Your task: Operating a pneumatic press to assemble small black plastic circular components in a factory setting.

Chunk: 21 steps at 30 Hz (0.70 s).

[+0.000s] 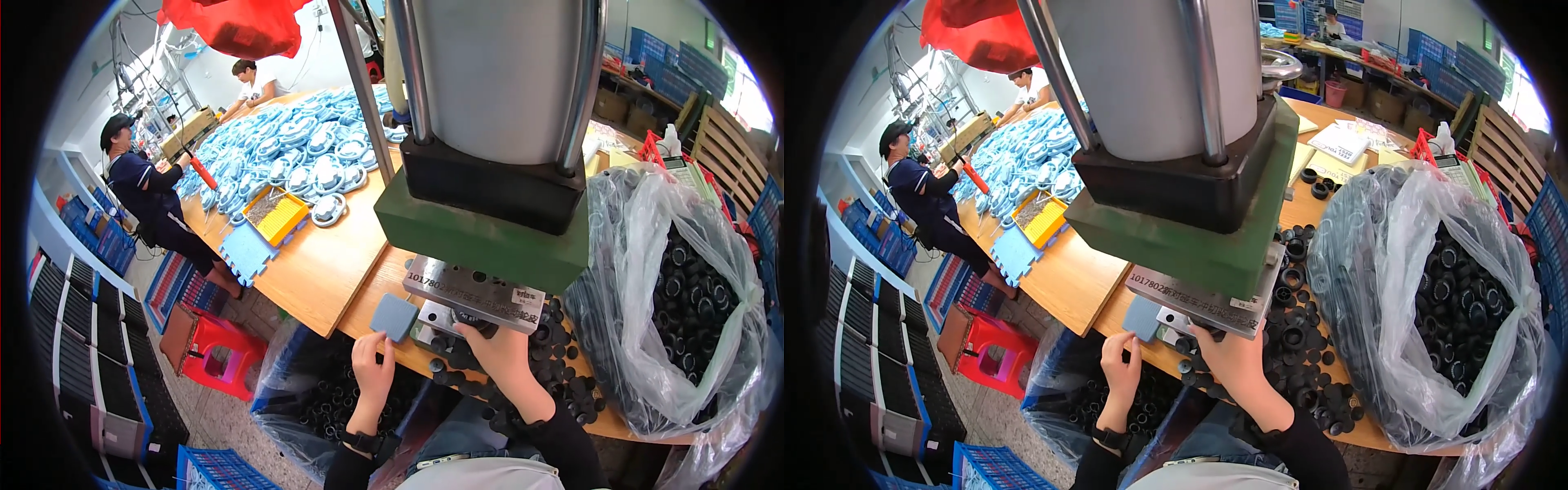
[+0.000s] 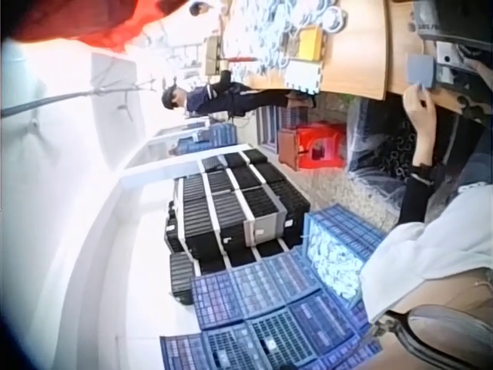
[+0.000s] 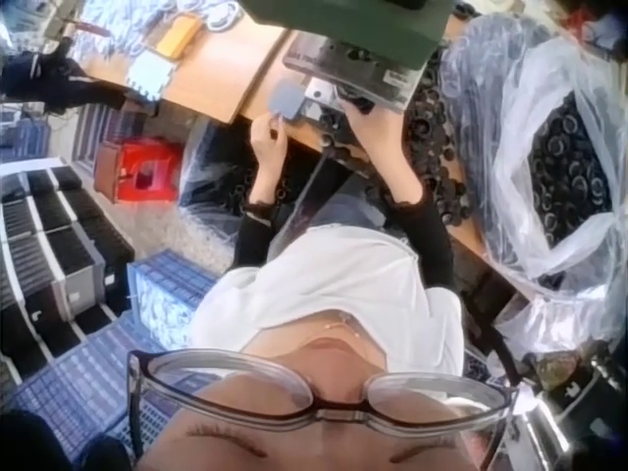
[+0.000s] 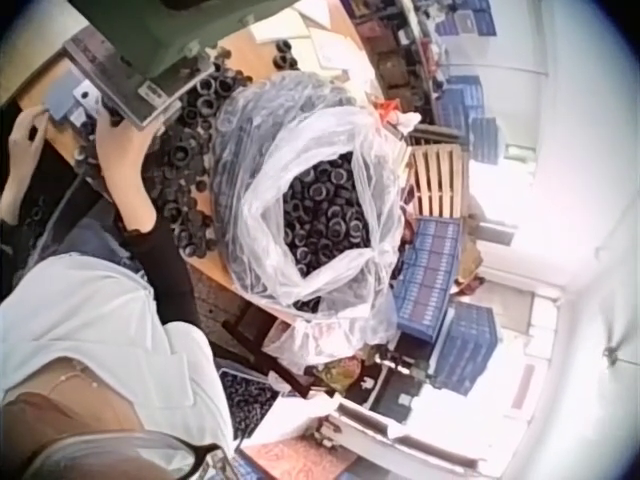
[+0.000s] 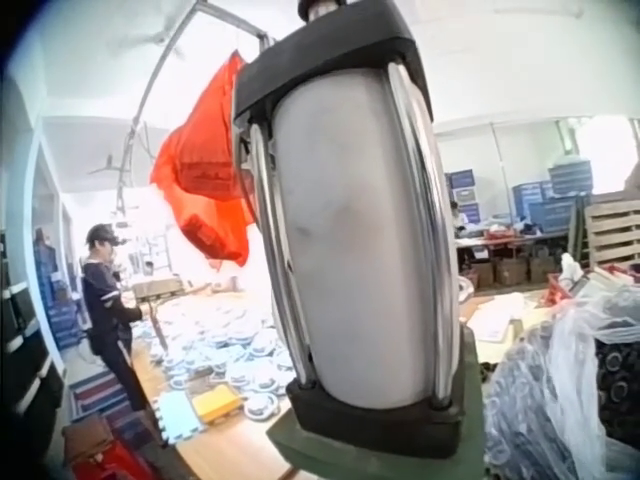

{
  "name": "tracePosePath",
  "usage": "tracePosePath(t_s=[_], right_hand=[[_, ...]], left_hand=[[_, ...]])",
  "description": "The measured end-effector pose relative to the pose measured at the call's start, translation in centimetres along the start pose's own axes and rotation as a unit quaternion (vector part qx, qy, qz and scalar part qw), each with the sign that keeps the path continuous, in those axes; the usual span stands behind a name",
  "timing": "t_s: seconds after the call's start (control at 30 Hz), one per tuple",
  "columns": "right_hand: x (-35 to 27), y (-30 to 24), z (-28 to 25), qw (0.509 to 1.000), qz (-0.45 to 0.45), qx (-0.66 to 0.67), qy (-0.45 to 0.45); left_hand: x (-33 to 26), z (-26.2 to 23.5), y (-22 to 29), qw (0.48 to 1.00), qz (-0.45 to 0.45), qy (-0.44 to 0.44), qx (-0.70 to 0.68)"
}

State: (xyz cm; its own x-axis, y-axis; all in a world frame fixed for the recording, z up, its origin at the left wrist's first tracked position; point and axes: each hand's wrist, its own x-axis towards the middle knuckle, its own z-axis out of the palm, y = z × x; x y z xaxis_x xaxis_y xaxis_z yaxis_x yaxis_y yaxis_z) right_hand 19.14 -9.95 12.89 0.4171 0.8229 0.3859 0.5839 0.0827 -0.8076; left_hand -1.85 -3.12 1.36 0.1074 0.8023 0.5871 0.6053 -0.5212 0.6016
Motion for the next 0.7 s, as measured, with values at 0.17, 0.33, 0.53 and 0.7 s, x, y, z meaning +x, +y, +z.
tracePosePath(t_s=[0.17,0.33,0.53,0.7], right_hand=[[-0.2,0.2,0.3,1.000,-0.016,-0.023,-0.011],[-3.0,-2.0,-4.7,0.976,0.022,0.216,0.005],[-7.3,3.6,-16.8,0.987,0.006,-0.017,0.162],[-6.9,11.1,-30.4,0.932,0.163,-0.216,0.242]], left_hand=[[2.3,2.7,-0.1,0.992,0.082,-0.079,0.051],[2.2,4.0,-1.3,0.979,0.113,-0.122,0.114],[3.4,2.5,-0.4,0.980,0.087,-0.157,0.083],[3.9,0.6,1.9,0.991,0.070,-0.108,-0.037]])
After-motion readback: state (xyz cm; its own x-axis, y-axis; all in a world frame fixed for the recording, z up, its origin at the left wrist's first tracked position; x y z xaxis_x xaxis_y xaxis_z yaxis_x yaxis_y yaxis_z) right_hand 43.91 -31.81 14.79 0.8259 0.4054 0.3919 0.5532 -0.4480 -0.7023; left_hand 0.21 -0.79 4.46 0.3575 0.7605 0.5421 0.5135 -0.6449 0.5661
